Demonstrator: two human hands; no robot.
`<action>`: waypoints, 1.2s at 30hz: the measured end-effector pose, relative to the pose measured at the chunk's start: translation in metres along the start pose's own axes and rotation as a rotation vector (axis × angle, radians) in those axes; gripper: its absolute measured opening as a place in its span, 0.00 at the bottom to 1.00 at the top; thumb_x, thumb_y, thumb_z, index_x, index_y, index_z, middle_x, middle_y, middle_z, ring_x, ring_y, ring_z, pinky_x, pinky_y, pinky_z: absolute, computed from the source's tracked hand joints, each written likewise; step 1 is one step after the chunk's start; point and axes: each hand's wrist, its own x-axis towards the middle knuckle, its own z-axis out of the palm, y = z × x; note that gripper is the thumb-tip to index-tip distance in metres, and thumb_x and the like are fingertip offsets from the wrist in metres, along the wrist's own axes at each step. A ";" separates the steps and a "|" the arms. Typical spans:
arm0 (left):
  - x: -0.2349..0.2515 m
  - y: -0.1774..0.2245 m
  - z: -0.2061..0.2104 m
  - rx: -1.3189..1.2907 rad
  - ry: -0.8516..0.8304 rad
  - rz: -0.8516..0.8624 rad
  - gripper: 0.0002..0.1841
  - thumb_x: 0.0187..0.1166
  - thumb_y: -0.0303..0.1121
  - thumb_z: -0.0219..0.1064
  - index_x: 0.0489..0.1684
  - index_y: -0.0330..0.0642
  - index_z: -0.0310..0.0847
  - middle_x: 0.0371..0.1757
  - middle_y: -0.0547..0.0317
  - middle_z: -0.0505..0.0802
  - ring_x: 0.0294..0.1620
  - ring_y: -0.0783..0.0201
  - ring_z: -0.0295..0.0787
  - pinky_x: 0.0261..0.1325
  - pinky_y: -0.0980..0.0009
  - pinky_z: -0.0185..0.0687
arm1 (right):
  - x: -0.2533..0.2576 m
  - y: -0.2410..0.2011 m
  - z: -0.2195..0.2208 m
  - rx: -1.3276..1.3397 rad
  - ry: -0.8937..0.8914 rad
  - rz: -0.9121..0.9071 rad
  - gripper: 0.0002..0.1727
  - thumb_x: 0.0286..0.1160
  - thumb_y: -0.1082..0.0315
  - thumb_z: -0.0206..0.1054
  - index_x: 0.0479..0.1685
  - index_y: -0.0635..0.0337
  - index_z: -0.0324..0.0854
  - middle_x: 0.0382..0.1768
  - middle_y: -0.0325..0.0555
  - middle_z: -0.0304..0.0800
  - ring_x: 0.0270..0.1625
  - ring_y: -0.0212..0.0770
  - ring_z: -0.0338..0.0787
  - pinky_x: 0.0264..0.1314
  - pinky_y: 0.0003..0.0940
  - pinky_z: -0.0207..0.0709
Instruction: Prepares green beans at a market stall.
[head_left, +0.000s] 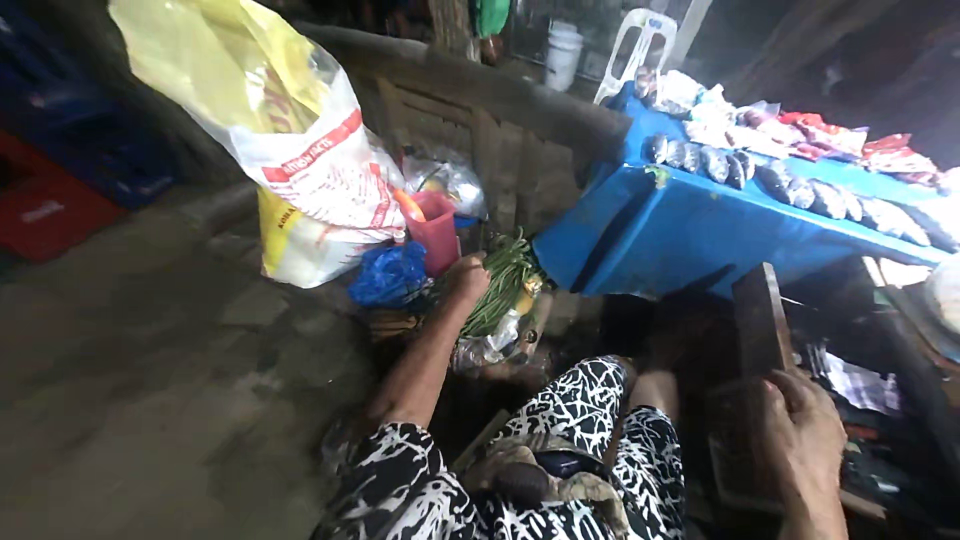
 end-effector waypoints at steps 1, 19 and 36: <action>-0.002 -0.004 0.001 -0.016 -0.004 -0.033 0.23 0.87 0.40 0.63 0.76 0.40 0.79 0.69 0.35 0.88 0.72 0.37 0.83 0.75 0.37 0.74 | -0.001 0.009 0.002 -0.126 -0.070 0.032 0.25 0.85 0.58 0.62 0.72 0.65 0.81 0.81 0.70 0.72 0.85 0.74 0.66 0.84 0.76 0.52; 0.006 0.005 -0.067 -0.261 0.465 0.027 0.36 0.87 0.57 0.57 0.73 0.27 0.73 0.68 0.24 0.83 0.72 0.32 0.80 0.75 0.36 0.72 | -0.011 0.009 0.023 -0.440 -0.149 0.107 0.22 0.81 0.57 0.64 0.70 0.53 0.85 0.89 0.64 0.60 0.84 0.73 0.67 0.76 0.73 0.65; -0.120 0.183 0.137 0.405 -0.946 0.721 0.29 0.81 0.57 0.66 0.57 0.35 0.88 0.53 0.33 0.92 0.60 0.34 0.89 0.65 0.33 0.79 | -0.009 0.018 0.036 -0.454 -0.149 0.091 0.19 0.83 0.59 0.62 0.65 0.54 0.87 0.91 0.62 0.55 0.85 0.71 0.65 0.74 0.66 0.71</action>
